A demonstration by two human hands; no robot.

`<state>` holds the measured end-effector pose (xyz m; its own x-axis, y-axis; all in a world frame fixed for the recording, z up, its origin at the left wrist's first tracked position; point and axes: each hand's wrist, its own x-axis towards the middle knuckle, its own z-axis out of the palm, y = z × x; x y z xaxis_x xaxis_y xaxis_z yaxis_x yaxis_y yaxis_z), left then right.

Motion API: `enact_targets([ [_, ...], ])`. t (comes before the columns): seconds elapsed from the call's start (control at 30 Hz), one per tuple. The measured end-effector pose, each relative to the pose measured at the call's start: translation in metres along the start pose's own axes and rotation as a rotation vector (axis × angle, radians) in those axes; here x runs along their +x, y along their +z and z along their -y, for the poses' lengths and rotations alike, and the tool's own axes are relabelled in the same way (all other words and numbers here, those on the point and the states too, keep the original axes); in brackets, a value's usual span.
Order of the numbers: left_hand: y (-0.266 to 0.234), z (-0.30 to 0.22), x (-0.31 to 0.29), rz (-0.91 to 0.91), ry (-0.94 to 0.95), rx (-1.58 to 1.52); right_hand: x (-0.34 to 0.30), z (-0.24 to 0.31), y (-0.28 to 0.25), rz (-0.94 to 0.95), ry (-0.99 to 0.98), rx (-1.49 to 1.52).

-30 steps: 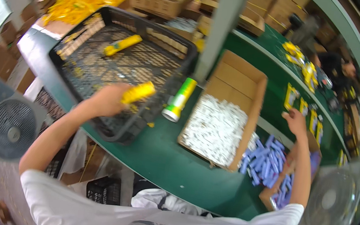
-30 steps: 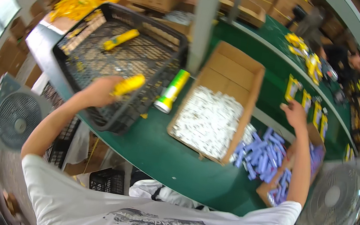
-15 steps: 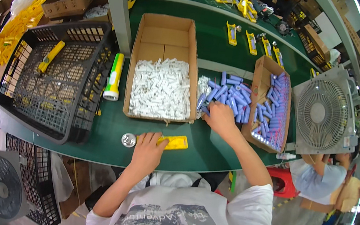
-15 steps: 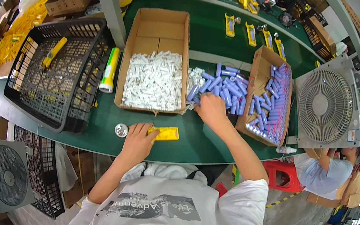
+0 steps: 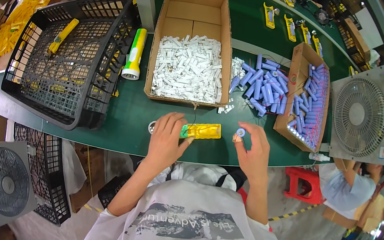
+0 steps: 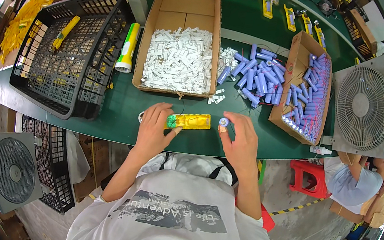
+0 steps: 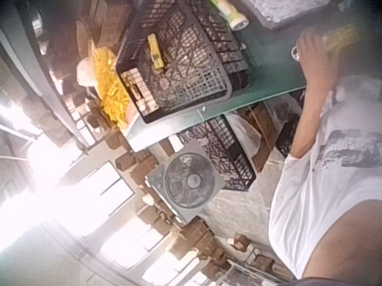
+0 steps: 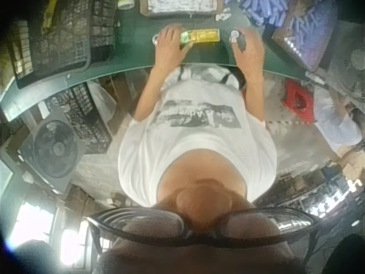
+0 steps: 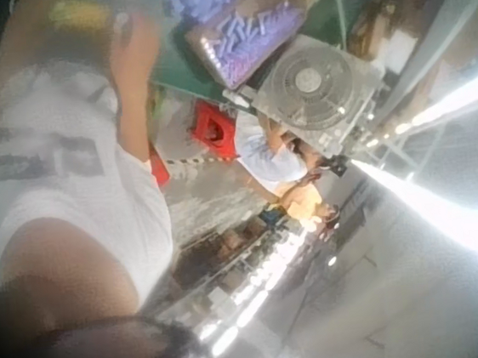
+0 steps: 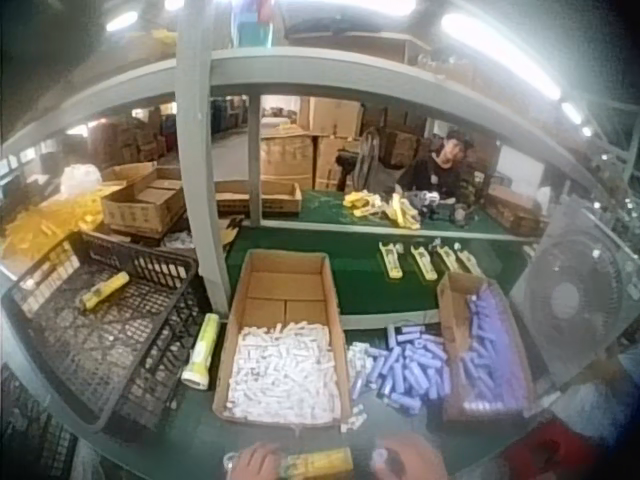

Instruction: The person assembles flashlights by taking yellow flashlight housings from a basket, installing small internal components and batteries into them, and placing the assembled units onto the workbench.

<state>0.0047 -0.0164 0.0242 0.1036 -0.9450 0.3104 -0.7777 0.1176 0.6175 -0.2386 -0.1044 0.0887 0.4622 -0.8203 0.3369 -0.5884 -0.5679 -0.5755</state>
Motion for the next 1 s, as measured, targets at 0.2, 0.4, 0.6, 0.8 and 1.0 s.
enact_targets([
  [0.2, 0.005, 0.007, -0.009, 0.004, -0.042, -0.022, -0.025, -0.008, 0.050, -0.125, 0.221, 0.207],
  [0.4, 0.006, 0.002, -0.005, -0.006, -0.109, -0.111, -0.027, -0.017, 0.080, -0.089, 0.103, 0.228],
  [0.6, 0.008, 0.005, -0.009, -0.046, -0.115, -0.126, -0.031, -0.030, 0.082, -0.049, 0.073, 0.268],
  [0.8, 0.008, 0.006, -0.010, -0.054, -0.056, -0.065, 0.015, -0.022, 0.059, 0.223, -0.063, 0.245],
  [1.0, 0.005, 0.005, -0.009, -0.055, -0.021, -0.025, 0.032, -0.038, 0.065, 0.482, -0.162, 0.134],
])
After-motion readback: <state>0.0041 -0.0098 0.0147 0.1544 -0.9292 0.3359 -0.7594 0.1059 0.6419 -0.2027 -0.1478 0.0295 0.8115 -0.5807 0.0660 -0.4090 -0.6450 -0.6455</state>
